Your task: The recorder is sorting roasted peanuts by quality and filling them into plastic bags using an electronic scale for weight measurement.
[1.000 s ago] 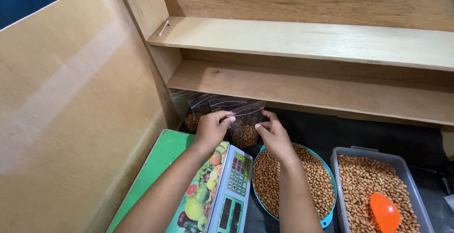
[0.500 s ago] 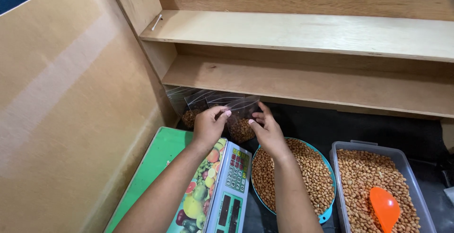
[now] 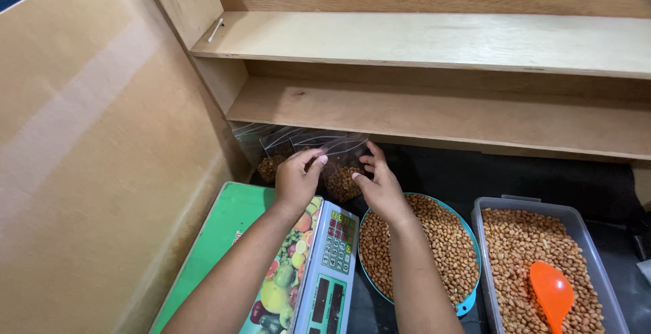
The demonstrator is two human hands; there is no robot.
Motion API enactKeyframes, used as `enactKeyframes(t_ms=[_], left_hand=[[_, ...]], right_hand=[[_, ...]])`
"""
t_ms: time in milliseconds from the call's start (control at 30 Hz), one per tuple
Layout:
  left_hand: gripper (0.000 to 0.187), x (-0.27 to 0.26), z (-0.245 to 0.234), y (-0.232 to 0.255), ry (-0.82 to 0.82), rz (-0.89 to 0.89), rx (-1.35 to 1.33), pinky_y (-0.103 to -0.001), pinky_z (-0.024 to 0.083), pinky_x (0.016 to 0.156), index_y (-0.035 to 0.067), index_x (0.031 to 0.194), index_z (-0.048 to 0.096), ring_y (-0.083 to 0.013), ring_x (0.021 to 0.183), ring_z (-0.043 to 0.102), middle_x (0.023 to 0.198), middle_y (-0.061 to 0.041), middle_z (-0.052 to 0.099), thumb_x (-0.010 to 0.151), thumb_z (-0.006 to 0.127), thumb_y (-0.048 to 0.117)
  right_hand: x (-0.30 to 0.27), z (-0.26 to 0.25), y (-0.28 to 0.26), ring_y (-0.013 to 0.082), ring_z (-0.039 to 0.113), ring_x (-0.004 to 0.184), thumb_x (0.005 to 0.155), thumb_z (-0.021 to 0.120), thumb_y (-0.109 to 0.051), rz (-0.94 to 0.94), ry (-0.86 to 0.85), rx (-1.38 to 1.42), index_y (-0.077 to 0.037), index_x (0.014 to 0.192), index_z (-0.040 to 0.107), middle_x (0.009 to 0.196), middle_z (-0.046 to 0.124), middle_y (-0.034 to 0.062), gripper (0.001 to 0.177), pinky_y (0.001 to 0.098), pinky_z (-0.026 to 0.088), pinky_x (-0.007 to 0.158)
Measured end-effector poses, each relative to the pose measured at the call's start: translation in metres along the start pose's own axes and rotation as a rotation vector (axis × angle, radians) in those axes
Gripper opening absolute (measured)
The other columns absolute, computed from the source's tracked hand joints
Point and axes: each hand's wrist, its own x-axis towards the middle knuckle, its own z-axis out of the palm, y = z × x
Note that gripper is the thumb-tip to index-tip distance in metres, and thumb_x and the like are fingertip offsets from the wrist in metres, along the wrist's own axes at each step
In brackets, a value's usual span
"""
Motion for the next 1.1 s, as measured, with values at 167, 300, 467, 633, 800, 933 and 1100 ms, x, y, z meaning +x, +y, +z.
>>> enactKeyframes(t_ms=[167, 300, 467, 633, 800, 933, 1100], left_hand=[[0.023, 0.001, 0.001, -0.004, 0.020, 0.055, 0.003, -0.028, 0.057, 0.078, 0.006, 0.114, 0.077, -0.0153, 0.088, 0.074, 0.101, -0.010, 0.077, 0.094, 0.071, 0.016], [0.024, 0.001, 0.002, -0.002, 0.029, -0.057, -0.045, -0.026, 0.053, 0.069, 0.006, 0.116, 0.076, -0.0097, 0.074, 0.065, 0.091, -0.006, 0.076, 0.096, 0.069, 0.017], [0.020, 0.004, 0.000, -0.012, 0.100, -0.097, -0.063, -0.023, 0.050, 0.063, 0.006, 0.109, 0.077, -0.0044, 0.067, 0.059, 0.079, -0.002, 0.072, 0.095, 0.072, 0.019], [0.020, 0.009, -0.006, -0.023, 0.261, -0.136, -0.118, -0.024, 0.047, 0.060, 0.002, 0.090, 0.072, -0.0048, 0.063, 0.055, 0.069, -0.002, 0.065, 0.099, 0.072, 0.020], [0.012, 0.009, -0.010, -0.033, 0.431, -0.012, -0.155, -0.023, 0.053, 0.070, 0.004, 0.102, 0.065, -0.0060, 0.074, 0.062, 0.086, -0.001, 0.067, 0.098, 0.071, 0.013], [0.024, 0.006, -0.010, -0.019, 0.434, 0.008, -0.104, -0.027, 0.054, 0.071, 0.004, 0.116, 0.063, -0.0099, 0.077, 0.062, 0.102, -0.005, 0.068, 0.093, 0.071, 0.009], [0.037, 0.006, -0.006, -0.026, 0.360, -0.047, -0.031, -0.031, 0.056, 0.071, 0.004, 0.125, 0.061, -0.0139, 0.079, 0.070, 0.111, -0.010, 0.071, 0.090, 0.070, 0.011]], right_hand=[[-0.002, -0.002, -0.003, 0.0270, 0.055, 0.131, 0.089, 0.067, -0.009, -0.041, 0.014, -0.003, -0.015, 0.159, 0.029, 0.142, 0.054, 0.0169, 0.079, 0.0395, 0.052, 0.098], [-0.004, -0.008, -0.009, 0.0270, 0.059, 0.124, 0.089, 0.069, -0.013, -0.025, 0.014, -0.052, -0.015, 0.157, 0.031, 0.139, 0.058, 0.0164, 0.078, 0.0396, 0.053, 0.096], [-0.021, -0.028, -0.038, 0.0265, 0.070, 0.106, 0.090, 0.069, -0.024, 0.086, 0.002, -0.333, -0.013, 0.138, 0.055, 0.119, 0.071, 0.0135, 0.052, 0.0388, 0.056, 0.090], [-0.022, -0.026, -0.025, 0.0254, 0.076, 0.097, 0.090, 0.068, -0.029, 0.047, -0.163, -0.530, -0.012, 0.110, 0.079, 0.103, 0.079, 0.0118, 0.029, 0.0377, 0.058, 0.087], [-0.021, -0.011, -0.016, 0.0265, 0.076, 0.102, 0.088, 0.069, -0.032, 0.068, -0.431, -0.596, -0.015, 0.117, 0.076, 0.111, 0.078, 0.0114, 0.035, 0.0380, 0.058, 0.090], [-0.020, -0.006, -0.014, 0.0271, 0.072, 0.110, 0.089, 0.068, -0.033, 0.082, -0.457, -0.606, -0.017, 0.124, 0.073, 0.119, 0.075, 0.0115, 0.038, 0.0381, 0.055, 0.096], [-0.015, -0.003, -0.003, 0.0271, 0.068, 0.118, 0.092, 0.064, -0.031, 0.060, -0.472, -0.595, -0.018, 0.129, 0.069, 0.126, 0.071, 0.0116, 0.040, 0.0385, 0.051, 0.102]])
